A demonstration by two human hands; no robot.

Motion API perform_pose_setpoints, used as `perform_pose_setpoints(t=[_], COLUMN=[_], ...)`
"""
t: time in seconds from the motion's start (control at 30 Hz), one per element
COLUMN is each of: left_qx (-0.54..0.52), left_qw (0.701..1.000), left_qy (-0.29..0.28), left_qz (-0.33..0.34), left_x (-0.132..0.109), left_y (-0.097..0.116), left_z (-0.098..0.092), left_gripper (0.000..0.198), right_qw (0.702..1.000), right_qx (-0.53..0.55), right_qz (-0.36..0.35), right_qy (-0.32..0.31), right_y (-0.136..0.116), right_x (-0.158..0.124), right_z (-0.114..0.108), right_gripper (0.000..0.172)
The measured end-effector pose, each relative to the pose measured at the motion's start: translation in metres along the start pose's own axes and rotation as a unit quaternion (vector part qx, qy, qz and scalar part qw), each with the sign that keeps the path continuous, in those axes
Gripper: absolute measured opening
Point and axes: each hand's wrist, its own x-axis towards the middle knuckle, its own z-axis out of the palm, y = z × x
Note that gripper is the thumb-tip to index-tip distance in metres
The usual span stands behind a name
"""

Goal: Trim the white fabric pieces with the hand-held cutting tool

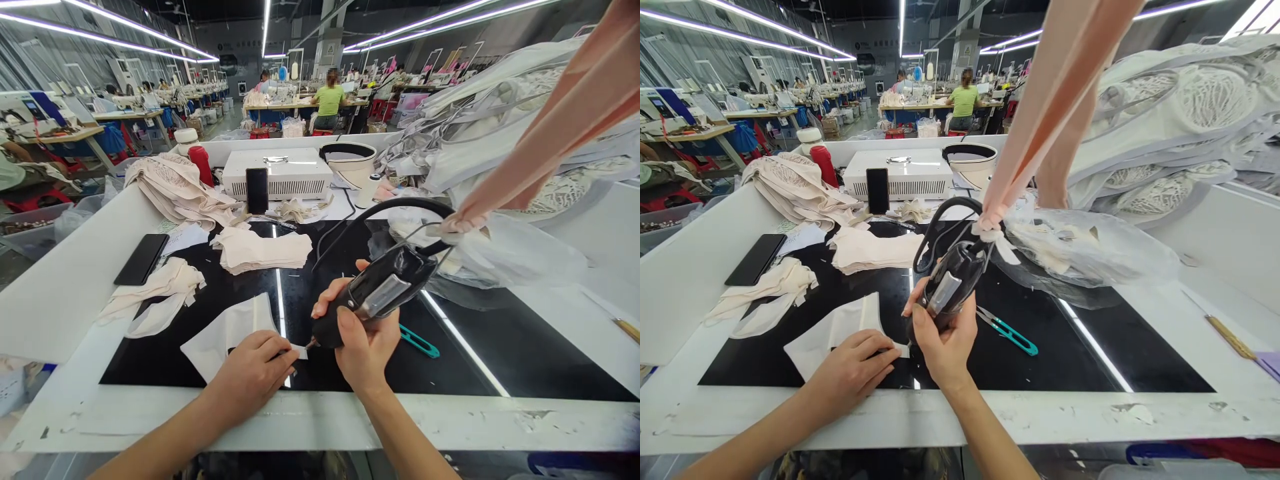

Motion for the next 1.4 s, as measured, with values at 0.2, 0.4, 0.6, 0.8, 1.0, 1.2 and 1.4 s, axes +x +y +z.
perform_pose_setpoints(t=[0.2,0.4,0.6,0.8,1.0,1.2,1.4], left_qx=[-0.005,-0.005,-0.011,-0.014,-0.019,-0.016,-0.02], left_qw=[1.0,1.0,1.0,1.0,0.999,0.999,0.999], left_qy=[-0.005,-0.005,-0.01,-0.005,0.008,0.015,0.025], left_qz=[-0.007,-0.012,-0.014,-0.023,-0.025,-0.025,-0.03], left_x=[-0.001,-0.002,-0.003,-0.009,-0.013,-0.013,-0.013], left_y=[-0.001,-0.001,-0.001,-0.003,-0.005,-0.005,-0.004], left_z=[0.001,0.001,-0.001,-0.009,-0.01,-0.006,-0.005], left_gripper=[0.02,0.021,0.023,0.021,0.019,0.018,0.017], right_qw=[1.0,1.0,1.0,1.0,1.0,0.999,1.0], right_qx=[0.001,0.006,-0.018,-0.014,-0.018,-0.012,-0.021], right_qz=[0.003,0.015,0.01,0.005,0.006,-0.004,0.007], right_qy=[0.009,-0.002,-0.001,0.0,0.001,0.031,0.016], right_y=[-0.006,-0.006,-0.006,-0.009,-0.011,-0.006,0.006], right_x=[-0.003,-0.01,-0.01,-0.009,-0.006,0.003,0.004], right_z=[-0.002,-0.004,-0.003,-0.004,-0.004,0.009,0.022], right_gripper=[0.045,0.049,0.05,0.048,0.046,0.046,0.042])
